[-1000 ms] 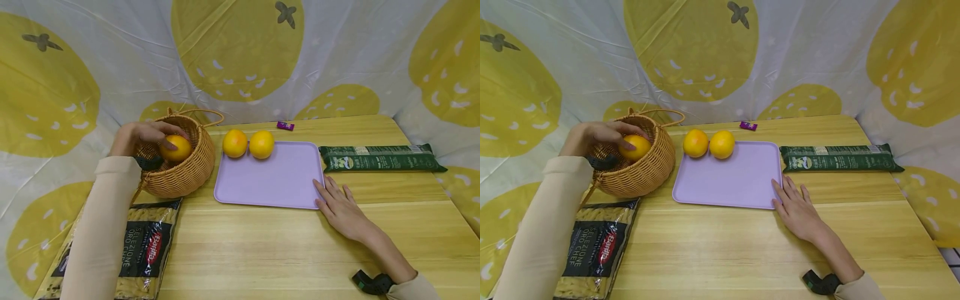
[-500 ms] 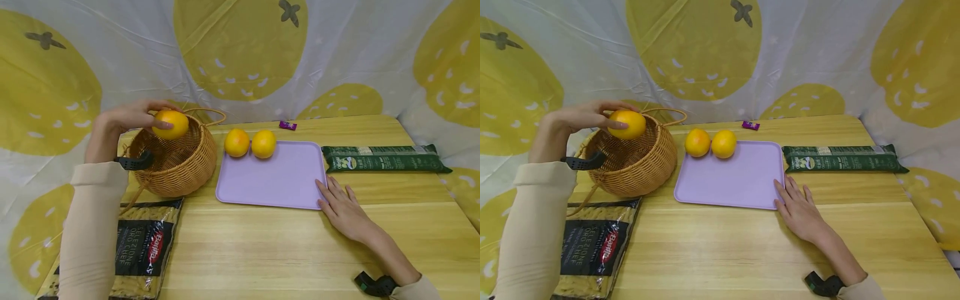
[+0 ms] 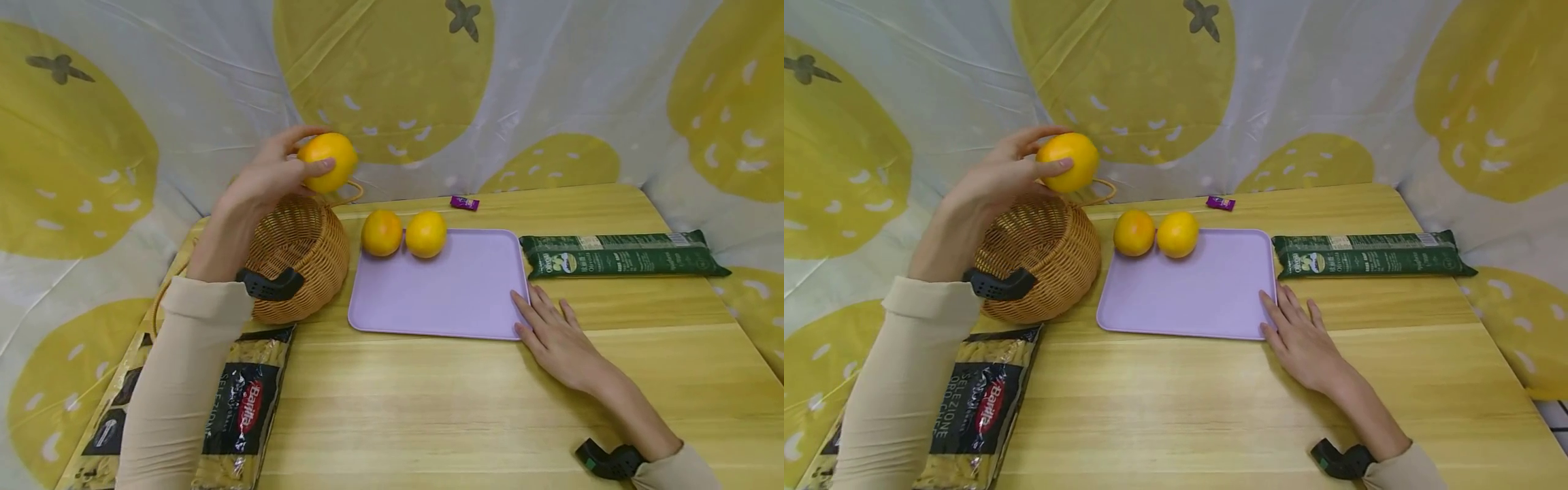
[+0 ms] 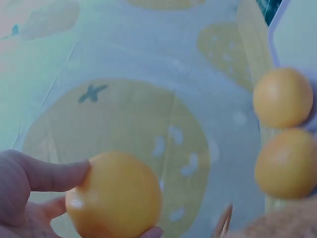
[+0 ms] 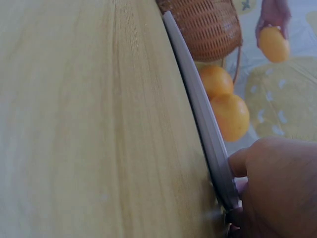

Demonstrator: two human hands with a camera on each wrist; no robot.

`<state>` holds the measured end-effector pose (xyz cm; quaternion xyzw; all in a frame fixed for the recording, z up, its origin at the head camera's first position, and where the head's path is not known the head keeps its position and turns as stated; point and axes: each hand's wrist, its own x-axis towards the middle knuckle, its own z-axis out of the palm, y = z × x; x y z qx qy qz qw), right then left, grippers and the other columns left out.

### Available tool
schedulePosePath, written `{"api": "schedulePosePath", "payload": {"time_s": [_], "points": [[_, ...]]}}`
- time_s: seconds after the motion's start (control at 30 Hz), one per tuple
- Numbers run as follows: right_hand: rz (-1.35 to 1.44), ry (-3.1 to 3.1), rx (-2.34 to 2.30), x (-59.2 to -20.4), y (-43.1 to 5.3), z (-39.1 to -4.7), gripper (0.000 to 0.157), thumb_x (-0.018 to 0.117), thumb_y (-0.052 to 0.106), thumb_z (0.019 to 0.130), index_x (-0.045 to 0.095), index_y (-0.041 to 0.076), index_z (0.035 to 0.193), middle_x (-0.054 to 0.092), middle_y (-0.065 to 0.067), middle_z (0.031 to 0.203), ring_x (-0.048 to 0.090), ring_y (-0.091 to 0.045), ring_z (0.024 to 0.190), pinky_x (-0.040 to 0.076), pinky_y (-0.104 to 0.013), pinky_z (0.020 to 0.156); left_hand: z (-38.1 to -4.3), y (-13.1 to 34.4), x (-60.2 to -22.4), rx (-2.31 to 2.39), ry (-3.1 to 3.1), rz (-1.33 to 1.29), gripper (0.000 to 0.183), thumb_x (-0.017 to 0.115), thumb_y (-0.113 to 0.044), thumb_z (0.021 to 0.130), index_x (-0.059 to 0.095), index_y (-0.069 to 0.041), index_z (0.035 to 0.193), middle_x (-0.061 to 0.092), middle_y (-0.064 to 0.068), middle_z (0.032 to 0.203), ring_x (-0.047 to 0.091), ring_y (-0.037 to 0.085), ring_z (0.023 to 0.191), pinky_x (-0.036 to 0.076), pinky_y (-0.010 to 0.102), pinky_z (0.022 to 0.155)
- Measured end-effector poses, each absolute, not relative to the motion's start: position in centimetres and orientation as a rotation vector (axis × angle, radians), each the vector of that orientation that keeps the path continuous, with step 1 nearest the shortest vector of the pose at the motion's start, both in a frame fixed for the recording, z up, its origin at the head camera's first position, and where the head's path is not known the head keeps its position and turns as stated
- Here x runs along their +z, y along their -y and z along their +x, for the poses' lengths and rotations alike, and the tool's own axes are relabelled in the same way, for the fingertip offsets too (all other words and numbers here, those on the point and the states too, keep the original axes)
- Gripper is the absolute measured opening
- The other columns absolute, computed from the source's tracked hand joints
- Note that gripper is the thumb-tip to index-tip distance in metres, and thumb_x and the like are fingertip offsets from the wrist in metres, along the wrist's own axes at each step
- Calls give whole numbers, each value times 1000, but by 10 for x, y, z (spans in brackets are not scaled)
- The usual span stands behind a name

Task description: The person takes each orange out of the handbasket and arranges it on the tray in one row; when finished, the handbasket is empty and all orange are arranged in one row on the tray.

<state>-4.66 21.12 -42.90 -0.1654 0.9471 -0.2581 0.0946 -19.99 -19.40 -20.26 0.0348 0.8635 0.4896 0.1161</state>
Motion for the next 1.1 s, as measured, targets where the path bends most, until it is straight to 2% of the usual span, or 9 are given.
{"api": "schedulePosePath", "payload": {"time_s": [0.13, 0.37, 0.4, 0.53, 0.7, 0.87, 1.1], "points": [[-486, -2809, -761, -428, -210, -47, 62, 39, 38, 113, 22, 11, 166, 10, -25, 172, 7, -45, 160, 0, -69, 123, -200, 159, -211, 1459, -2561, 196, 55, 64, -18, 102, 47, -24, 154, 39, 18, 150, 58, 28, 112, 59, 24, 73], [-485, -2809, -762, -428, -207, -48, 61, 38, 38, 113, 22, 11, 166, 10, -25, 172, 7, -45, 160, 0, -69, 123, -202, 100, -242, 1531, -2510, 377, 54, 65, -12, 101, 49, -16, 152, 49, 11, 151, 56, 28, 124, 51, 41, 104], [-486, -2809, -759, -428, -207, -48, 61, 38, 38, 113, 22, 12, 166, 10, -25, 172, 7, -46, 160, 1, -69, 123, -202, 92, -248, 1539, -2502, 389, 54, 65, -13, 100, 49, -15, 152, 50, 11, 151, 56, 28, 124, 51, 41, 105], [-488, -2807, -751, -428, -204, -48, 61, 37, 38, 113, 21, 12, 166, 9, -25, 172, 7, -46, 160, 1, -69, 123, -199, 64, -271, 1525, -2519, 427, 54, 67, -15, 99, 50, -15, 151, 53, 11, 149, 57, 29, 123, 49, 43, 107], [-493, -2813, -748, -429, -202, -48, 61, 37, 38, 113, 22, 12, 166, 9, -25, 172, 8, -46, 160, 1, -69, 123, -192, 32, -299, 1407, -2615, 493, 54, 67, -15, 100, 49, -12, 151, 54, 13, 146, 50, 30, 131, 44, 45, 113], [-491, -2808, -752, -428, -200, -48, 61, 36, 39, 113, 21, 13, 166, 9, -25, 172, 7, -45, 160, 0, -69, 124, -186, 6, -326, 1375, -2631, 429, 56, 66, -19, 101, 47, -14, 154, 50, 15, 150, 48, 32, 135, 41, 50, 117], [-510, -2816, -750, -430, -198, -50, 60, 35, 38, 113, 22, 11, 166, 10, -26, 171, 8, -46, 159, 1, -69, 123, -183, -11, -361, 1345, -2672, 302, 56, 66, -21, 102, 46, -16, 154, 49, 21, 148, 51, 37, 129, 42, 51, 115]]}}
